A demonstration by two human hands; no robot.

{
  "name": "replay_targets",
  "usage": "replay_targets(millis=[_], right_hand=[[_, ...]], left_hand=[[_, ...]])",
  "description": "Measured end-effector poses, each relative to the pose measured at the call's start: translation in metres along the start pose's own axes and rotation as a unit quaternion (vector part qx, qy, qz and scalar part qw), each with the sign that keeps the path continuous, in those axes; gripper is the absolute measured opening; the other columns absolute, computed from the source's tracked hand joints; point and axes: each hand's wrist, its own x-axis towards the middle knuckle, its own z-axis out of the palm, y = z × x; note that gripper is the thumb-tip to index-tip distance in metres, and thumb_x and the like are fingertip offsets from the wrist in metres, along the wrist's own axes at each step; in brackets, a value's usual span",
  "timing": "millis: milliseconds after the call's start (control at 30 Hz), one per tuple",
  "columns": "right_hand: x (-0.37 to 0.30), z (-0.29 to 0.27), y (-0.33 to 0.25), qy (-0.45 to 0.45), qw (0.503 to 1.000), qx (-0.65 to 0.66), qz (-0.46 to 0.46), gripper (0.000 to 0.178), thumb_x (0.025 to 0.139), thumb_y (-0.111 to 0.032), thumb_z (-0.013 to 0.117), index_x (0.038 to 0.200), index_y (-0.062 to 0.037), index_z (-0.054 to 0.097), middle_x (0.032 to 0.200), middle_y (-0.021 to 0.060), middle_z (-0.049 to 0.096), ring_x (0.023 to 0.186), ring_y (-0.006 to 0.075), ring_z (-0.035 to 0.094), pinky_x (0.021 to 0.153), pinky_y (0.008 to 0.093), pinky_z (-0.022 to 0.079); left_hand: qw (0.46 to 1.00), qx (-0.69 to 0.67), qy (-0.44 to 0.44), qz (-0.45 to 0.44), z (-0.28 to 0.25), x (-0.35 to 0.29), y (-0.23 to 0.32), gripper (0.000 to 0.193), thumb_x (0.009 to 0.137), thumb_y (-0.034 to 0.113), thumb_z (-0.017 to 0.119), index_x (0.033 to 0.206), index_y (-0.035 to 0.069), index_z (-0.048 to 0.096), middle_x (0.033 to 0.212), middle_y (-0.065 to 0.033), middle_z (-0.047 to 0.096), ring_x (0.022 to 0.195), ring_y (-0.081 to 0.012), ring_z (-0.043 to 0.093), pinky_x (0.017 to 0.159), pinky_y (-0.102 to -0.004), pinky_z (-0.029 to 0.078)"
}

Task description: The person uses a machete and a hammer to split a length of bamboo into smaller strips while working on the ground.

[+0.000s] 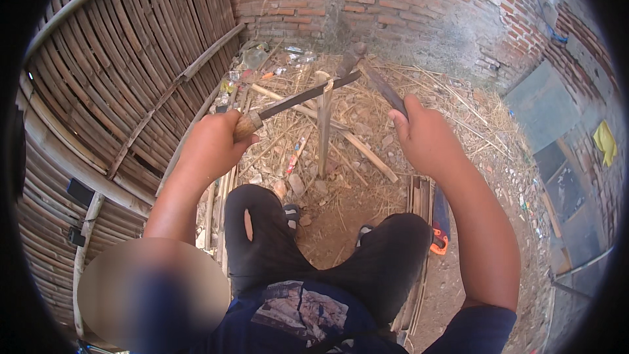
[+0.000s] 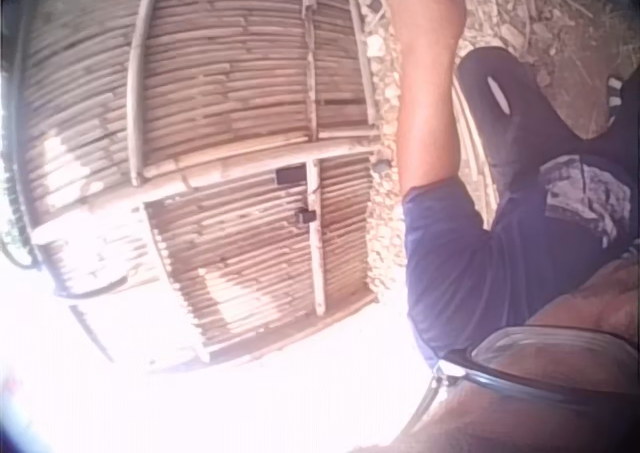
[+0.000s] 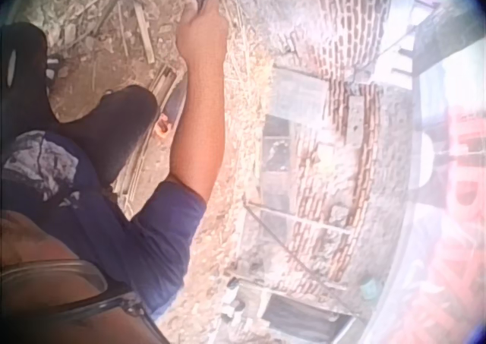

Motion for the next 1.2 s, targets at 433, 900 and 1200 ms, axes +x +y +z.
replay_targets(millis=[433,900,1200], right_hand=[[-0.010,0.042,0.001,0.020,0.999,0.043,-0.004,0.037,0.109,-0.037,0.050,0.112,-0.0005,0.053,0.074,0.0241,0.062,0.071,0.0489,0.061,0.066,0.0504,0.047],[-0.005,0.035,-0.010,-0.041,0.998,0.038,0.037,0.035,0.108,-0.037,0.051,0.111,-0.0020,0.054,0.084,0.0253,0.068,0.081,0.0464,0.068,0.070,0.0545,0.050],[-0.018,0.065,0.054,-0.223,0.975,-0.006,-0.006,0.038,0.103,-0.037,0.059,0.106,-0.0001,0.069,0.090,0.0236,0.071,0.088,0.0401,0.069,0.078,0.0505,0.051]], left_hand=[[0.999,0.022,-0.022,-0.017,0.010,-0.004,0.000,0.037,0.088,0.032,0.079,0.090,-0.002,0.064,0.084,-0.0257,0.070,0.084,-0.0449,0.070,0.077,-0.0527,0.056],[0.998,0.034,-0.024,-0.041,0.017,-0.002,-0.009,0.037,0.088,0.032,0.080,0.093,-0.002,0.065,0.086,-0.0250,0.071,0.086,-0.0438,0.070,0.080,-0.0519,0.056],[0.998,0.014,-0.037,-0.045,0.016,0.008,-0.023,0.041,0.086,0.036,0.081,0.094,-0.001,0.067,0.087,-0.0235,0.072,0.087,-0.0431,0.071,0.081,-0.0517,0.056]])
